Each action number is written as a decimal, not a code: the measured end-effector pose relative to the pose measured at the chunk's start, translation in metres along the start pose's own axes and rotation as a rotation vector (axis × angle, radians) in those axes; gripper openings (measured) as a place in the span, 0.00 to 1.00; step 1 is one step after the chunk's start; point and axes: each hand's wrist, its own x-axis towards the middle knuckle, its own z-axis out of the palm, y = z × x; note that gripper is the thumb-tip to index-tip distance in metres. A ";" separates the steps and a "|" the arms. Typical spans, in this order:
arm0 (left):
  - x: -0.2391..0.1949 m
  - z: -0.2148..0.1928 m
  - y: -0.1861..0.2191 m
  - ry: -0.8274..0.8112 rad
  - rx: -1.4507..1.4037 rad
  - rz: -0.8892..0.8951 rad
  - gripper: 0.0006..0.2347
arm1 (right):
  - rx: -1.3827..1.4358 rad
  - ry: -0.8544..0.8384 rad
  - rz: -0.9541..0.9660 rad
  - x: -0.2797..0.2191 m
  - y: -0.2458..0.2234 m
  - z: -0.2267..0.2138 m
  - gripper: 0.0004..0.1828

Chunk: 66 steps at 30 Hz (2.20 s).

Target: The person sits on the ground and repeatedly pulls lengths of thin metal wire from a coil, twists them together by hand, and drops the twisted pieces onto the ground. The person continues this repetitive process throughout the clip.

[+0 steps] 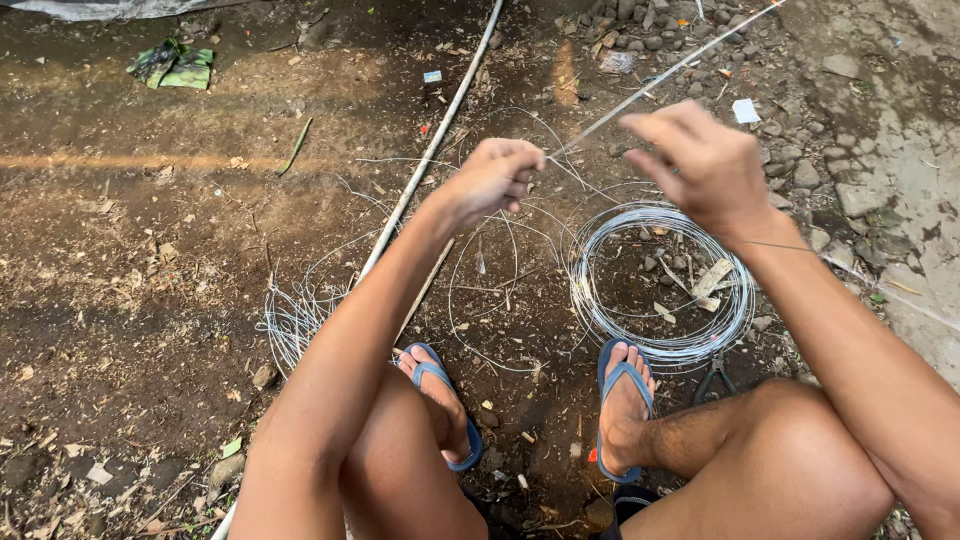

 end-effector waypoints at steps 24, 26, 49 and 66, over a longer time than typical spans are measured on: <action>-0.017 0.070 0.021 0.291 0.319 0.432 0.09 | 1.409 -0.096 0.854 0.004 -0.015 0.051 0.10; -0.017 0.067 0.022 0.356 0.533 0.634 0.08 | 1.177 -0.158 0.764 0.003 -0.014 0.050 0.12; -0.014 0.056 0.020 0.265 0.165 0.536 0.08 | 1.241 -0.343 0.469 0.000 -0.013 0.059 0.10; -0.016 -0.034 0.007 0.541 0.033 0.295 0.16 | 0.400 -0.342 0.177 -0.010 -0.001 0.037 0.09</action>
